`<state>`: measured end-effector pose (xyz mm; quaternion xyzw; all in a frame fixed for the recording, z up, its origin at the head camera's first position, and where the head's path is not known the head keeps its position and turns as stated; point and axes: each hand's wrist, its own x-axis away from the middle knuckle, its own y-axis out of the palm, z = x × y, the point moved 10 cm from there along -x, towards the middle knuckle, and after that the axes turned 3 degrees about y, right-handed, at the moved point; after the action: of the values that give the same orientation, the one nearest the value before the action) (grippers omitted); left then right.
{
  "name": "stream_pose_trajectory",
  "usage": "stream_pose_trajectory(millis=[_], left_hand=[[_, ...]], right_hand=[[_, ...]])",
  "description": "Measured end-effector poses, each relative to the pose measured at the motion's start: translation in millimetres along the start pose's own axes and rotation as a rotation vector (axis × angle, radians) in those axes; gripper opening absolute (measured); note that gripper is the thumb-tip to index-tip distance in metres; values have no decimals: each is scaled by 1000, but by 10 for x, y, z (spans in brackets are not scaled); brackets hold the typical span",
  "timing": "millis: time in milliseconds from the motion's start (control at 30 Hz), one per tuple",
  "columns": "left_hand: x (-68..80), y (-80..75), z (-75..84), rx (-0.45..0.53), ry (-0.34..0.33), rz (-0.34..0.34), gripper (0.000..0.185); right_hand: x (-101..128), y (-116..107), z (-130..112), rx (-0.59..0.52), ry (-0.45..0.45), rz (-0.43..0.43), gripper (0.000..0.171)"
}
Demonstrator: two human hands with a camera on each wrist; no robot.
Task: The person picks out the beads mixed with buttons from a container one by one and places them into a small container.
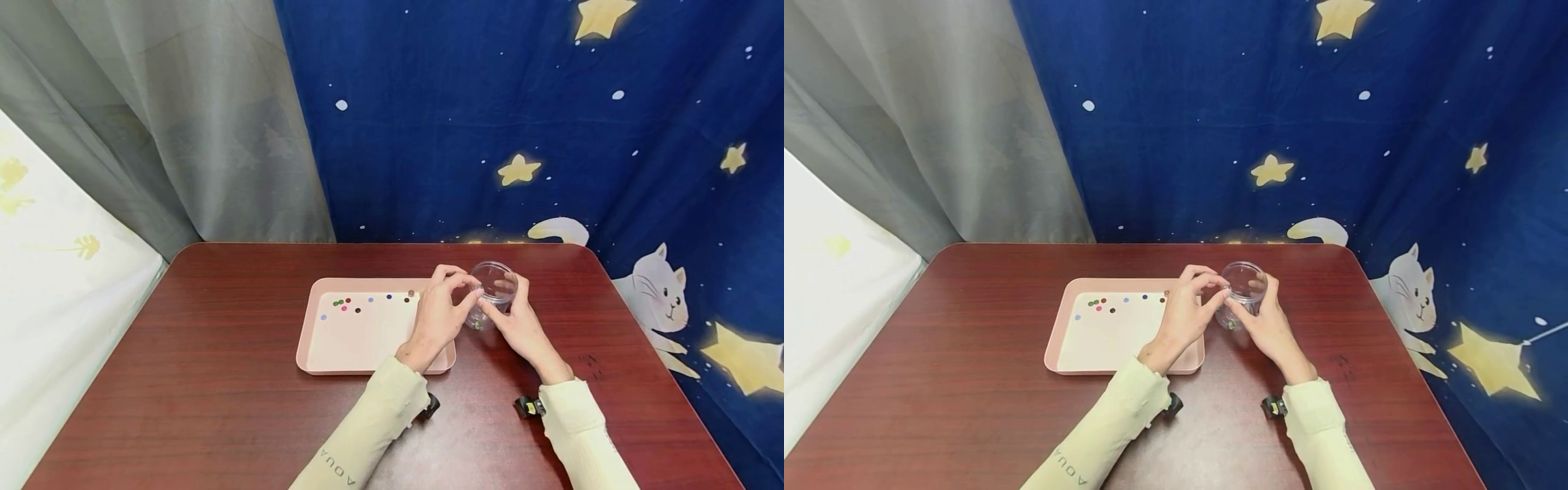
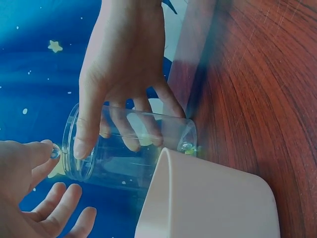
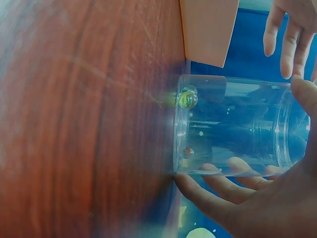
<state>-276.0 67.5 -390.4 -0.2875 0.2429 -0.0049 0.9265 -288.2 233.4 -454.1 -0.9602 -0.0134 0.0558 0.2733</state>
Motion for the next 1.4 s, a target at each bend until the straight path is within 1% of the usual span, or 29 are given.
stream_pose_trajectory(millis=[267, 533, 733, 967, 1200, 1400], left_hand=[[3, 29, -12, 34, -10, -9, 11], [-6, 48, -10, 47, -19, -15, 12], [-15, 54, 5, 42, -13, -18, 12], [-31, 63, 9, 31, -10, -22, 12], [-47, 78, 13, 26, -18, -38, 13], [-56, 71, -4, 20, -21, -37, 14]], right_hand=[[0, -5, -4, 6, 0, -4, 78], [1, -10, 0, 31, 12, 2, 78], [1, -12, -5, 45, 9, 17, 77], [3, -6, 8, 38, 26, 8, 77], [-2, -11, 17, 36, 23, 4, 80], [-8, 0, 21, 33, 18, 2, 80]])
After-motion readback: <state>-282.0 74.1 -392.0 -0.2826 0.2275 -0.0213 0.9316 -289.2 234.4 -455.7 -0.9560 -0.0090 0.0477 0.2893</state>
